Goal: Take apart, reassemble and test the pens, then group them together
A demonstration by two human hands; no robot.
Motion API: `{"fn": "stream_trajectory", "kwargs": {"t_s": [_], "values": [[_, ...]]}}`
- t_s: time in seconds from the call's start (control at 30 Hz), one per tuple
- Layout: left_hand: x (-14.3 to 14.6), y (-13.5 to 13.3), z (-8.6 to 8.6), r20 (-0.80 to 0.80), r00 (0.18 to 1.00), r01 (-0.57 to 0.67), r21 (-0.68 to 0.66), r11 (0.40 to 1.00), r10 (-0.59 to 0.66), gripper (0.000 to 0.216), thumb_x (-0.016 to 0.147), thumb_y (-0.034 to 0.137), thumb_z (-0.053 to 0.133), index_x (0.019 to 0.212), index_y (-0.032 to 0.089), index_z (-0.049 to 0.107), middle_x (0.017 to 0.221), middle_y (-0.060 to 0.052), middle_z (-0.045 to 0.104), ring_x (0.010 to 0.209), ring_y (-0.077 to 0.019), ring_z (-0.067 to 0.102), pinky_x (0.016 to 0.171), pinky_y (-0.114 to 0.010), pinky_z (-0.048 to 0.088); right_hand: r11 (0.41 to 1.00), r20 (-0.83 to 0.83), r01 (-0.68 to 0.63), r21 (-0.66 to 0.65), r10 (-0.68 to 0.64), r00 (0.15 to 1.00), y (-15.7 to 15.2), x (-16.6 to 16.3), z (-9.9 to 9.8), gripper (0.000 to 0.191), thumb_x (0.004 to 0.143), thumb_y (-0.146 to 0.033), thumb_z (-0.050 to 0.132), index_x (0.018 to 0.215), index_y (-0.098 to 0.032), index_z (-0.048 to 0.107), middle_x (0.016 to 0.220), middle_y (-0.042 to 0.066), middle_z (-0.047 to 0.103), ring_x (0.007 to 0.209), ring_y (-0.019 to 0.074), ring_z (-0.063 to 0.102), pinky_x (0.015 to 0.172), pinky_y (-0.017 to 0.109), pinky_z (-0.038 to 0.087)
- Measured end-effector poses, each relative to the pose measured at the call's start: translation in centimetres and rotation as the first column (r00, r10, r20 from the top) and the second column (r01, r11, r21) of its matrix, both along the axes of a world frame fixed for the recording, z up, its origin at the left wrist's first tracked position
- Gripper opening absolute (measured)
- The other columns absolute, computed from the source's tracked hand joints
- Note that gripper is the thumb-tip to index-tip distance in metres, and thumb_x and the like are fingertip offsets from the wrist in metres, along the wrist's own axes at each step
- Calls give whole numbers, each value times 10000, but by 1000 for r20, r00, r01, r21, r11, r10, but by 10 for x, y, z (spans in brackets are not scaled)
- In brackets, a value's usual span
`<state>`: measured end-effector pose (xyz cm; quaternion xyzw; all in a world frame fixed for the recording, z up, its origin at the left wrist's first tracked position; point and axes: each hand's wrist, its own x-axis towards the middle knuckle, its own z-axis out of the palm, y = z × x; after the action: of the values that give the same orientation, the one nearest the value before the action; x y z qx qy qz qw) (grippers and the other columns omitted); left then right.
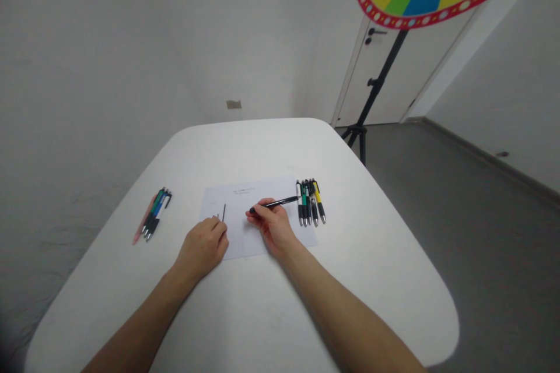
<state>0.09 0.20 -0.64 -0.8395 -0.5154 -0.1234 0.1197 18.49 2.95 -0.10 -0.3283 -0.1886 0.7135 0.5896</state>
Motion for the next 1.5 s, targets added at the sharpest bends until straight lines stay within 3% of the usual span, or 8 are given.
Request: {"fn": "stream_trajectory", "kwargs": {"t_s": [0.23, 0.37, 0.53, 0.7, 1.0, 1.5], "values": [[1, 0, 3, 18, 1000, 13, 24, 1000, -14, 135, 824, 102, 539, 727, 182, 589, 754, -70, 613, 717, -221, 571, 651, -340, 451, 1000, 19, -3, -15, 3, 1000, 0, 0, 0, 373, 540, -232, 888, 772, -203, 597, 669, -36, 683, 609, 128, 668, 577, 231, 529], [1, 0, 6, 165, 984, 45, 104, 993, -62, 135, 866, 148, 525, 756, 187, 593, 741, -53, 617, 708, -200, 578, 644, -325, 459, 1000, 36, -26, 9, 26, 999, 0, 0, 0, 339, 554, -197, 872, 763, -199, 604, 687, -33, 692, 582, 114, 643, 563, 228, 516], [1, -1, 9, 395, 895, 108, 259, 960, -207, 99, 927, 243, 530, 908, 185, 608, 780, -49, 669, 722, -176, 622, 668, -305, 501, 985, 23, -161, 66, 160, 987, -5, -2, 2, 206, 645, -199, 795, 776, -187, 638, 748, 2, 723, 644, 136, 682, 659, 266, 559], [3, -1, 12, 462, 840, 126, 343, 931, -284, 82, 923, 234, 563, 986, 190, 592, 829, -46, 701, 731, -165, 659, 645, -283, 527, 949, 24, -299, 98, 298, 954, -10, -6, 4, 152, 693, -242, 766, 791, -178, 669, 738, 10, 713, 666, 154, 701, 705, 292, 574], [5, -2, 16, 505, 783, 203, 345, 916, -363, 60, 898, 157, 596, 939, 200, 607, 808, -31, 715, 729, -152, 653, 682, -275, 535, 952, 61, -277, 130, 271, 961, -13, -9, 6, 322, 592, -283, 883, 753, -179, 624, 719, 8, 711, 645, 128, 660, 699, 262, 535], [3, 0, 16, 564, 763, 118, 358, 926, -316, 55, 882, 133, 596, 897, 181, 618, 787, -27, 697, 732, -139, 649, 663, -250, 526, 992, 51, -101, 72, 98, 994, -1, 0, 0, 323, 544, -299, 897, 737, -202, 657, 675, -28, 658, 645, 136, 635, 630, 271, 510]]}}
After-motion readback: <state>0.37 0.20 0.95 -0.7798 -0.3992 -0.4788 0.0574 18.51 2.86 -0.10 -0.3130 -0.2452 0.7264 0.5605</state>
